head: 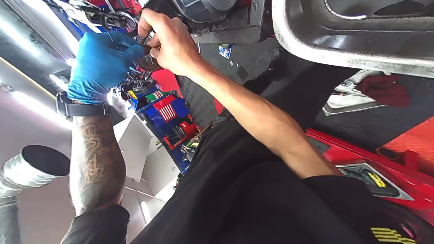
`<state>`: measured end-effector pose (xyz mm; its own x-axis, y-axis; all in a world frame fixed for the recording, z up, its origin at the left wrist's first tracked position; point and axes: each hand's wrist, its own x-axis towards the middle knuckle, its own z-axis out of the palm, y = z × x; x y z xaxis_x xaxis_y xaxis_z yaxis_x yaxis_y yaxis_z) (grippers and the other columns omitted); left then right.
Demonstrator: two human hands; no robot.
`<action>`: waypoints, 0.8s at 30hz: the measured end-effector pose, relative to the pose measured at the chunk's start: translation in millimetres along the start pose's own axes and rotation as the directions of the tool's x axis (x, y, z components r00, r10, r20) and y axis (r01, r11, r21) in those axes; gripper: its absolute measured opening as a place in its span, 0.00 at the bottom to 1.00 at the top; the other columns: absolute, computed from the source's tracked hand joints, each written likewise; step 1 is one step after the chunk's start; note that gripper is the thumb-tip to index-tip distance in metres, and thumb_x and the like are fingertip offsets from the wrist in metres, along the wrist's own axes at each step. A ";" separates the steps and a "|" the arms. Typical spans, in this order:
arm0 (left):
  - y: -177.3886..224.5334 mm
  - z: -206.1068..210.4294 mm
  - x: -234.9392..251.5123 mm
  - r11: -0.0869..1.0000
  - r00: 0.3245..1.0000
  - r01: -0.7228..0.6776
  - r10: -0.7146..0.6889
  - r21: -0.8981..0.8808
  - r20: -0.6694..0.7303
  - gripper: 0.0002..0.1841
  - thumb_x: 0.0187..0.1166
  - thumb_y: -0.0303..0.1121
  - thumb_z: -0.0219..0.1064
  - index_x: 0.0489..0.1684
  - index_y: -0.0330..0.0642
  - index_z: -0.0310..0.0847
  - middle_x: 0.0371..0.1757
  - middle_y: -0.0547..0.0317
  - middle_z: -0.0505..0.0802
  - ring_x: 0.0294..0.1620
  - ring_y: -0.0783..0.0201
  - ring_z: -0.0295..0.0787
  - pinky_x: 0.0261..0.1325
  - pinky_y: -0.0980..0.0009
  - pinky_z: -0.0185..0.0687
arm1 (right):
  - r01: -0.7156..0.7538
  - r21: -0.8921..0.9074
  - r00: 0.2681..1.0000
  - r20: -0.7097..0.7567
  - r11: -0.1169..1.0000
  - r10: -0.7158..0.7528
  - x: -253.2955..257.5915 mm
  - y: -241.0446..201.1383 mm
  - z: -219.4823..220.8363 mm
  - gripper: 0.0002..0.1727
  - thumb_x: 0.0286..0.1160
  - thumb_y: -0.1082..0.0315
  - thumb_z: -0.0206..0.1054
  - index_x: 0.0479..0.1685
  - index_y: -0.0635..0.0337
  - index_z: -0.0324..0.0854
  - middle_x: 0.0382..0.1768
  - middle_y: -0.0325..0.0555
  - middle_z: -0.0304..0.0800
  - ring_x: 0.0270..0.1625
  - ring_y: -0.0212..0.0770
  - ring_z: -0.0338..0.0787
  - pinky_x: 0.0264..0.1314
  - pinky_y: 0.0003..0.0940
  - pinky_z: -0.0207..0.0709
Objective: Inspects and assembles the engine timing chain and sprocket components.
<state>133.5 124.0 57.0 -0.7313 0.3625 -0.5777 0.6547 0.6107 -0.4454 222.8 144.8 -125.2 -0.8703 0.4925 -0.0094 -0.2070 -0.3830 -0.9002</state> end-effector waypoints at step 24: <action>-20.1 -0.4 9.2 0.998 0.998 -0.061 0.061 0.021 0.024 0.18 0.81 0.52 0.67 0.56 0.52 0.88 0.39 0.67 0.96 0.36 0.73 0.94 0.43 0.64 0.93 | 0.034 -0.088 0.993 -0.114 0.996 -0.044 -4.0 11.3 17.9 0.12 0.67 0.59 0.76 0.48 0.50 0.90 0.37 0.34 0.95 0.42 0.34 0.93 0.47 0.38 0.85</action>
<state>113.5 115.4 60.9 -0.6852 0.3817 -0.6203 0.7022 0.5724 -0.4234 215.9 124.5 -127.6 -0.8039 0.5945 -0.0196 -0.1962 -0.2962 -0.9348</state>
